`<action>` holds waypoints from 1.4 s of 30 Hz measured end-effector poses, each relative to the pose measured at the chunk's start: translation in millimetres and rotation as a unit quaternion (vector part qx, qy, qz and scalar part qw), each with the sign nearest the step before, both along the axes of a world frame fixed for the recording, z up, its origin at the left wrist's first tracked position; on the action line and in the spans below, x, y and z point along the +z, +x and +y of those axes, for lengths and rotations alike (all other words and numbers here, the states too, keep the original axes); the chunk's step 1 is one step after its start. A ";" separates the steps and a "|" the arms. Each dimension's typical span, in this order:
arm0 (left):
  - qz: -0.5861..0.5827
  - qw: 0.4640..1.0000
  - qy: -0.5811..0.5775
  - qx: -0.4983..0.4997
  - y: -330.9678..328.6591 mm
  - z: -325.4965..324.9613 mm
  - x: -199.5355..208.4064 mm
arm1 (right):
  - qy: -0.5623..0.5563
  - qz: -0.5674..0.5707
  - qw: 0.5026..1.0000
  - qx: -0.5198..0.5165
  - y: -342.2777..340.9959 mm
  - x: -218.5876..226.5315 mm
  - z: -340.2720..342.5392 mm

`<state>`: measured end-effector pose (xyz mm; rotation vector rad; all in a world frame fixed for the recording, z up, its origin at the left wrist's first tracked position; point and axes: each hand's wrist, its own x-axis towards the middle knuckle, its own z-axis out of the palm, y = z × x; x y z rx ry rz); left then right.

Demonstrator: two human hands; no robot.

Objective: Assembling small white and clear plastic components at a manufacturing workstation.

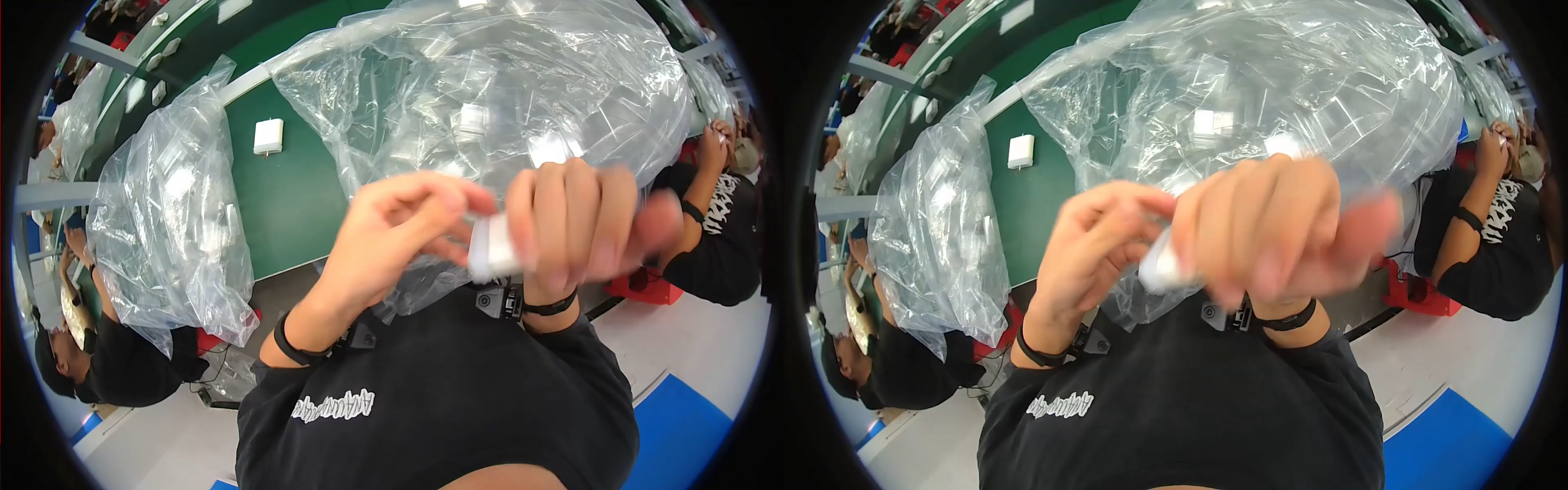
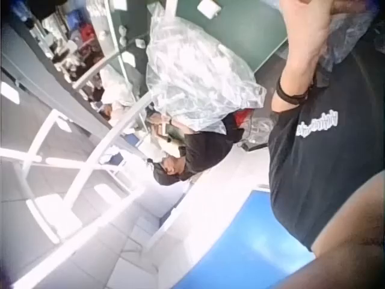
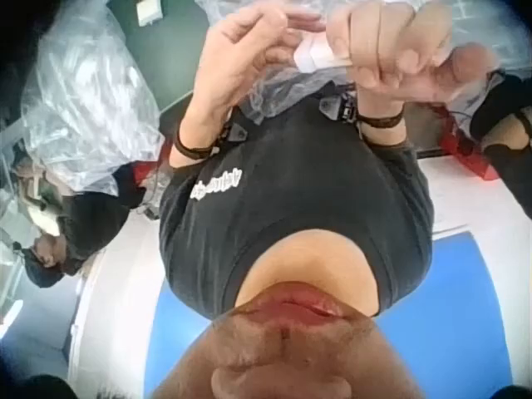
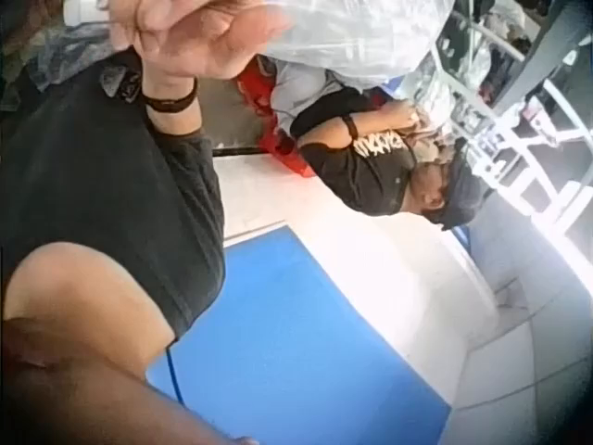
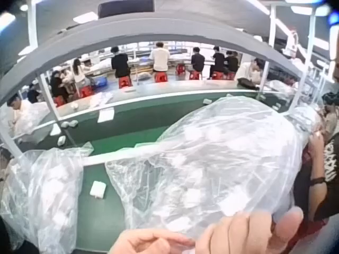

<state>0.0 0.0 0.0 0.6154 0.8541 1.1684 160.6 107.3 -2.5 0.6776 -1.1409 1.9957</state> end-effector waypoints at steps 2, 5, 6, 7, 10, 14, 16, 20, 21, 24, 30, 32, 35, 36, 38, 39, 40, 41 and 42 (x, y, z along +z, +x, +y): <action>0.153 0.940 0.251 0.173 8.4 0.9 -5.7 | -0.144 0.019 0.984 -0.099 -3.1 -9.0 -6.2; 0.293 0.861 0.359 0.209 9.4 4.1 -2.5 | -0.231 0.010 0.957 -0.175 -13.2 -2.6 -23.9; 0.279 0.858 0.368 0.225 8.7 4.0 -8.0 | -0.194 0.005 0.965 -0.174 -14.0 -5.2 -24.6; 0.279 0.858 0.368 0.224 9.3 2.8 -7.5 | -0.195 0.006 0.965 -0.175 -15.2 -5.2 -25.5; 0.180 0.915 0.278 0.231 13.7 0.9 -6.1 | -0.135 0.009 0.968 -0.211 -16.3 -4.7 -26.6; 0.214 0.892 0.319 0.240 17.4 2.4 -9.6 | -0.120 0.023 0.973 -0.194 -17.6 -0.7 -28.2; 0.225 0.889 0.328 0.229 14.6 3.6 -8.1 | -0.128 0.037 0.969 -0.207 -17.5 -0.7 -32.4; 0.325 0.811 0.435 0.219 8.8 5.5 -7.7 | -0.179 0.017 0.957 -0.229 -18.2 1.4 -36.2; 0.333 0.802 0.441 0.227 9.7 4.2 -8.1 | -0.180 0.015 0.956 -0.230 -17.6 1.9 -37.9; 0.383 0.807 0.401 0.203 4.8 0.4 -5.3 | -0.234 0.005 0.954 -0.188 -22.1 -6.9 -33.8; 0.342 0.837 0.364 0.222 2.9 -2.8 -8.0 | -0.135 0.027 0.970 -0.199 -24.5 -14.9 -34.0; 0.326 0.840 0.369 0.228 2.2 -1.0 -8.0 | -0.135 0.029 0.970 -0.200 -26.0 -13.0 -37.1; 0.313 0.846 0.374 0.213 -4.4 -1.0 -9.1 | -0.183 0.028 0.959 -0.213 -30.2 -9.8 -46.0; 0.314 0.851 0.373 0.194 -5.9 -1.1 -9.5 | -0.230 0.022 0.947 -0.225 -31.5 -7.9 -48.0; 0.206 0.919 0.254 0.220 1.7 1.7 -10.3 | -0.280 -0.028 0.924 -0.260 -37.0 -1.1 -44.3; 0.092 0.959 0.126 0.237 4.1 3.5 -9.9 | -0.330 -0.078 0.894 -0.292 -39.0 1.0 -40.7; 0.038 0.965 0.134 0.224 3.6 5.3 -9.2 | -0.354 -0.080 0.884 -0.294 -39.5 0.9 -36.1; 0.038 0.965 0.136 0.223 4.1 6.3 -11.2 | -0.353 -0.079 0.885 -0.295 -39.0 1.1 -32.8; 0.050 0.963 0.157 0.215 5.5 5.3 -15.8 | -0.347 -0.083 0.885 -0.300 -37.9 0.9 -31.4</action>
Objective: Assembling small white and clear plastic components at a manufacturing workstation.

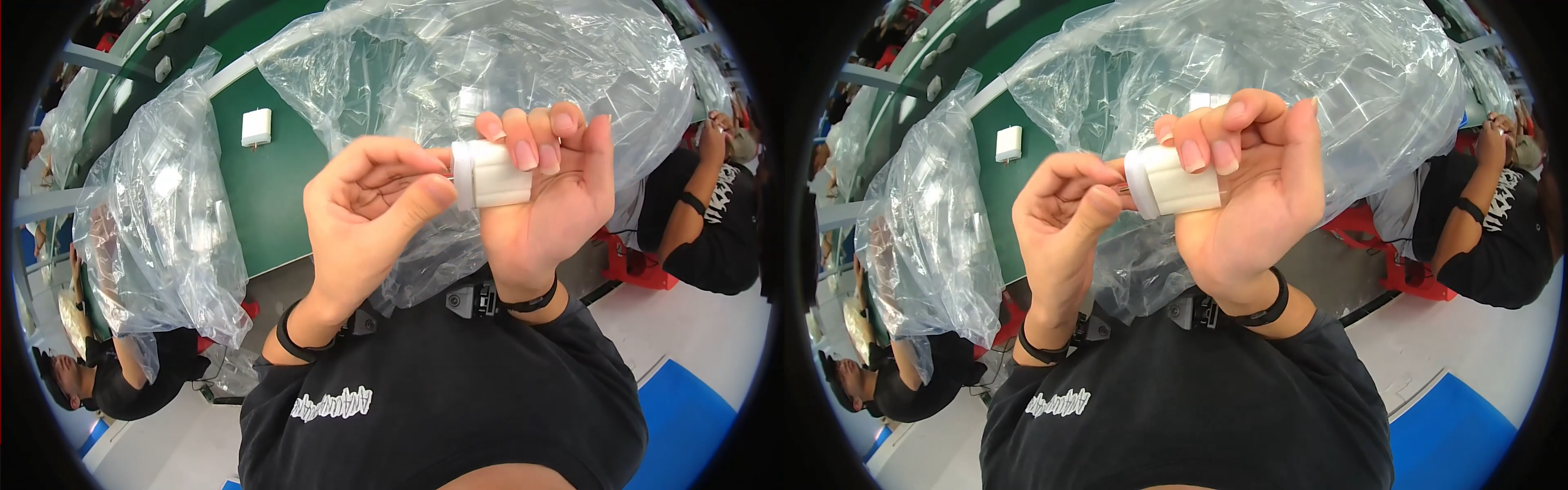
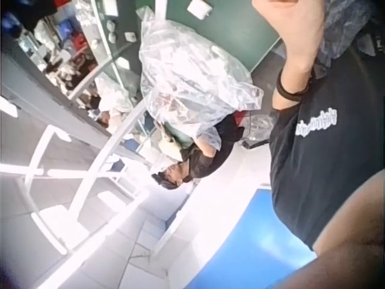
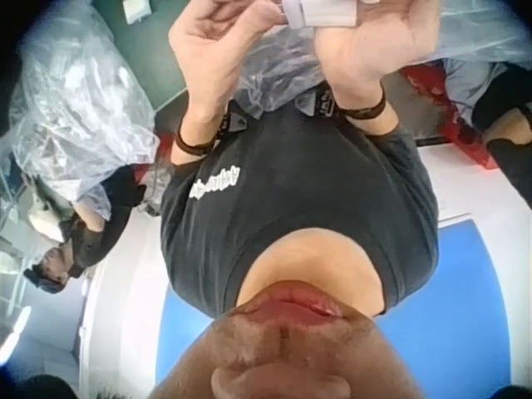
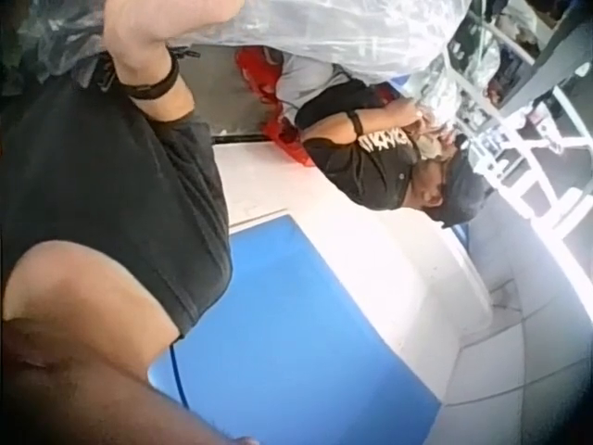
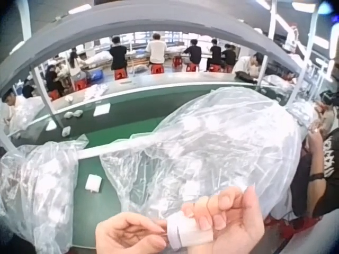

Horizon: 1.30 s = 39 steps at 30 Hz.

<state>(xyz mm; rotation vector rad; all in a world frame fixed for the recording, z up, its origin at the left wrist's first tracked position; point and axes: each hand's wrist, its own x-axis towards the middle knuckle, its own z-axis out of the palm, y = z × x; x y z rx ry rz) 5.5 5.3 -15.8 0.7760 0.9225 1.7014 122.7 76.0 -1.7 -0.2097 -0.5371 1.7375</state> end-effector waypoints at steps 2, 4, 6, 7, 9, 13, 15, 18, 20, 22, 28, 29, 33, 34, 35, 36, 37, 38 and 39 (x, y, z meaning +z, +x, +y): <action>0.031 0.999 0.022 -0.016 -0.7 -0.7 -1.3 | 0.003 -0.007 1.000 -0.002 0.6 0.2 0.3; 0.023 1.000 0.002 -0.021 -1.8 1.1 -0.7 | 0.023 -0.028 0.999 0.000 1.0 2.1 -0.1; 0.016 0.999 -0.018 -0.026 -2.1 1.1 -0.1 | 0.029 -0.033 0.999 -0.005 0.2 2.7 -1.9; 0.025 0.999 -0.024 -0.025 -2.2 0.7 0.4 | 0.035 -0.038 0.999 -0.010 0.1 2.8 -2.4; 0.036 0.999 -0.029 -0.024 -2.6 0.8 0.0 | 0.031 -0.029 0.999 0.017 2.7 2.8 -0.6; 0.107 0.994 0.020 -0.005 0.3 0.0 -1.0 | 0.066 -0.028 0.997 0.043 1.5 2.2 -2.7; 0.111 0.993 0.028 -0.001 1.1 -2.8 3.2 | 0.069 -0.022 0.997 0.025 3.6 6.3 -11.8; 0.256 0.961 0.100 -0.001 -0.9 -5.2 7.0 | 0.067 -0.018 0.998 -0.011 6.5 6.5 -15.2; 0.191 0.979 0.065 -0.006 5.7 -5.5 6.9 | 0.062 -0.017 0.998 -0.028 5.0 9.1 -14.6; 0.101 0.994 0.043 -0.016 7.0 -3.1 4.6 | -0.083 -0.022 0.996 -0.021 1.8 16.5 -7.2; 0.037 0.998 0.033 -0.035 6.1 0.2 4.3 | -0.056 -0.004 0.998 -0.009 6.1 16.3 -3.3; 0.036 0.998 0.032 -0.035 6.2 0.8 2.9 | -0.056 -0.004 0.998 -0.009 6.5 16.9 -4.9; 0.044 0.996 0.058 -0.053 4.9 1.0 2.8 | 0.009 -0.026 0.999 -0.020 7.5 13.3 -8.5; 0.048 0.996 0.046 -0.055 3.8 0.6 4.1 | 0.040 -0.024 0.999 -0.006 7.3 11.2 -7.6; 0.049 0.996 0.045 -0.055 3.1 -0.3 3.4 | 0.039 -0.023 0.999 -0.006 7.6 9.4 -7.5; 0.052 0.996 0.041 -0.058 2.1 -0.4 1.8 | 0.036 -0.026 0.999 0.004 7.6 7.7 -7.0; 0.054 0.996 0.037 -0.060 1.7 -0.2 0.9 | 0.034 -0.028 0.999 0.014 7.7 7.1 -6.5; 0.054 0.996 0.038 -0.061 2.8 1.0 2.6 | 0.035 -0.028 0.999 0.013 7.9 7.3 -6.1; 0.037 0.997 0.033 -0.057 4.4 1.3 6.2 | 0.027 -0.028 0.999 0.002 7.3 7.9 -5.9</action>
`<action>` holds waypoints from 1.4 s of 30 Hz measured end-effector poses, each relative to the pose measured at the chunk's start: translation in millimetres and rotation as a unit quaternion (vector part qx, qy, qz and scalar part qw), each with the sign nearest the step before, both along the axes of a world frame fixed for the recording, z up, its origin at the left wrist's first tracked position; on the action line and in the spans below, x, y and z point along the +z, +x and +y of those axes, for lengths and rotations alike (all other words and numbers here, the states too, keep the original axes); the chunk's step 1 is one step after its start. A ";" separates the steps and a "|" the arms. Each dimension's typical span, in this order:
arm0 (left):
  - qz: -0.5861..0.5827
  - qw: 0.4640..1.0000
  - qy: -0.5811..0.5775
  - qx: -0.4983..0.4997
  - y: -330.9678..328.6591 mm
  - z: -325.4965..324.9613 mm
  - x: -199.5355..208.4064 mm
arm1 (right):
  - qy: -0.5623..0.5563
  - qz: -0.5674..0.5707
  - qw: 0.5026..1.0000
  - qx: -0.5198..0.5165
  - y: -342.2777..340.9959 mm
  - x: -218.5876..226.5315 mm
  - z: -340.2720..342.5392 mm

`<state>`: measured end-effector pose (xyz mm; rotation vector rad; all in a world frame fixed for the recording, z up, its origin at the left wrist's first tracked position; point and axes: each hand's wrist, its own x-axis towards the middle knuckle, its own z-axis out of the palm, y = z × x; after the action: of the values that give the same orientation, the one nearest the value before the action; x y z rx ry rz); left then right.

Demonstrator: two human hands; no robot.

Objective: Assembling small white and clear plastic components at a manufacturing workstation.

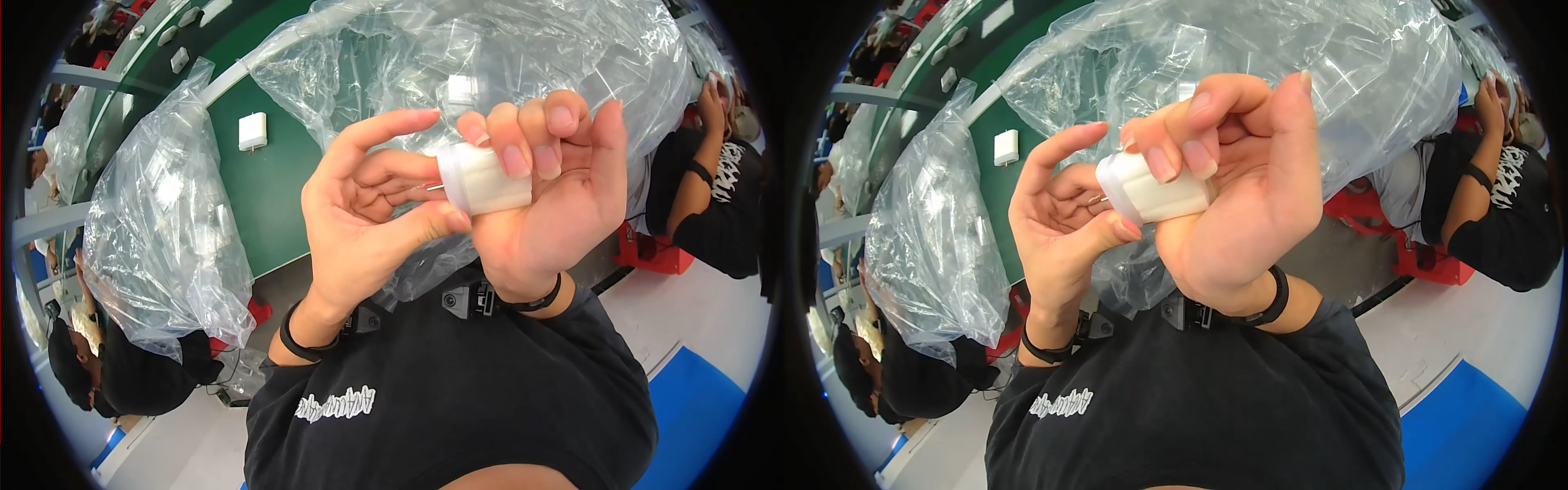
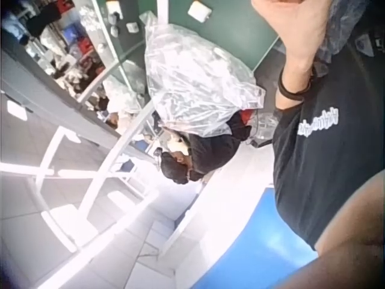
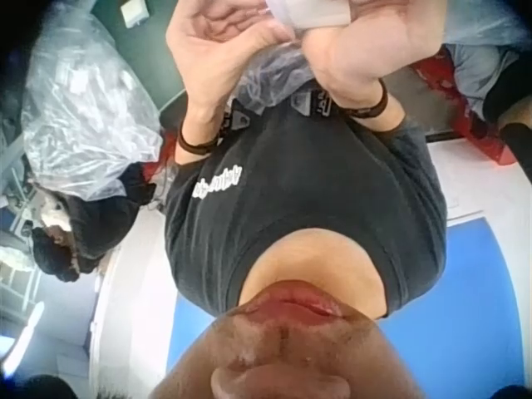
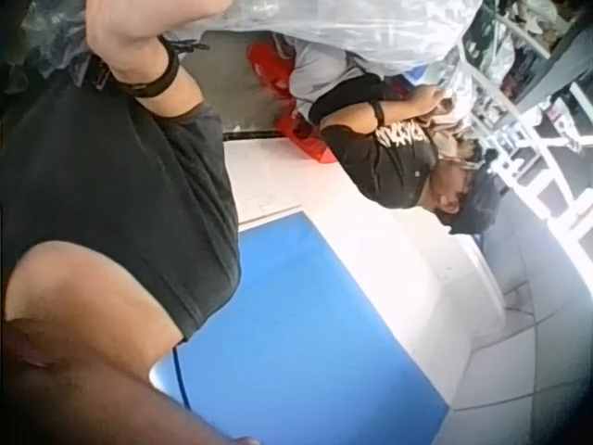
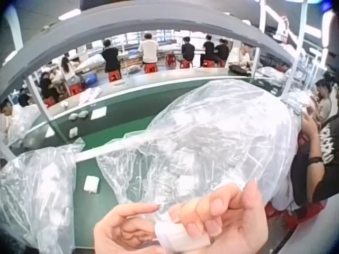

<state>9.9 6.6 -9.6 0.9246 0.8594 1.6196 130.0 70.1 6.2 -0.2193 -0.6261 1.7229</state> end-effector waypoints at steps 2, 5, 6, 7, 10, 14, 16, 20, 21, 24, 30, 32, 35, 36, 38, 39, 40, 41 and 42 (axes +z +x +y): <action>-0.016 1.000 -0.004 0.007 2.0 -1.3 1.9 | -0.005 0.001 1.000 -0.008 -0.2 1.8 -0.6; 0.073 0.988 0.074 0.115 6.6 -0.7 0.7 | 0.049 -0.032 0.998 0.014 -5.7 10.3 -2.8; 0.071 0.988 0.077 0.115 4.5 3.0 -3.4 | -0.014 -0.113 0.990 -0.086 -17.3 17.6 -3.6; 0.212 0.937 0.209 0.184 -0.2 7.8 -10.9 | -0.077 -0.193 0.961 -0.185 -23.4 21.5 -3.5; 0.425 0.815 0.307 0.248 -1.5 2.7 -11.3 | -0.214 -0.070 0.973 0.042 -3.1 19.3 -3.9; 0.419 0.822 0.315 0.220 7.4 -0.5 -13.6 | -0.066 0.056 0.996 0.017 6.7 5.3 2.1; 0.044 0.984 0.034 0.170 20.4 -7.0 6.9 | -0.086 0.025 0.995 -0.032 3.6 11.9 1.5; -0.007 1.000 -0.018 0.021 3.1 -9.4 -2.4 | -0.056 0.038 0.998 -0.014 2.0 7.8 1.8; 0.004 0.999 -0.040 0.010 1.3 -8.5 -2.5 | -0.050 0.036 0.998 -0.011 2.2 6.4 1.2; -0.021 0.999 -0.042 -0.006 0.2 -5.6 -4.2 | 0.020 0.036 0.999 0.011 4.3 0.6 1.0; 0.064 0.998 -0.010 -0.006 -2.5 -7.2 -0.2 | 0.160 -0.025 0.987 0.000 4.6 0.5 -7.8; 0.070 0.997 0.007 -0.010 -5.9 -8.3 -5.6 | 0.111 0.003 0.993 0.025 5.3 -1.6 -0.6; 0.040 0.999 0.019 -0.002 0.1 -10.2 -1.0 | 0.053 0.053 0.996 0.048 6.8 -3.5 6.0; 0.006 1.000 0.011 0.011 3.2 -11.4 0.9 | 0.041 0.076 0.995 0.045 7.0 -3.9 6.6; 0.000 1.000 0.028 0.014 6.0 -10.4 -0.3 | 0.047 0.074 0.995 0.049 7.4 -2.0 9.1; -0.016 1.000 0.008 0.025 7.9 -9.6 3.9 | 0.053 0.073 0.995 0.052 7.5 -1.3 9.6; -0.032 0.999 -0.012 0.036 9.7 -8.9 6.1 | 0.053 0.072 0.995 0.051 7.3 -1.6 9.3; -0.032 0.999 -0.012 0.035 11.6 -9.2 2.7 | 0.059 0.078 0.994 0.051 7.1 -2.0 8.7; 0.031 0.997 0.026 0.062 13.1 -9.8 -3.4 | 0.066 0.085 0.993 0.051 6.5 -2.1 8.5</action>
<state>23.0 -3.2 -13.0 0.9784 0.9374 1.7332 136.5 78.6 4.1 0.0531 -0.6309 1.7686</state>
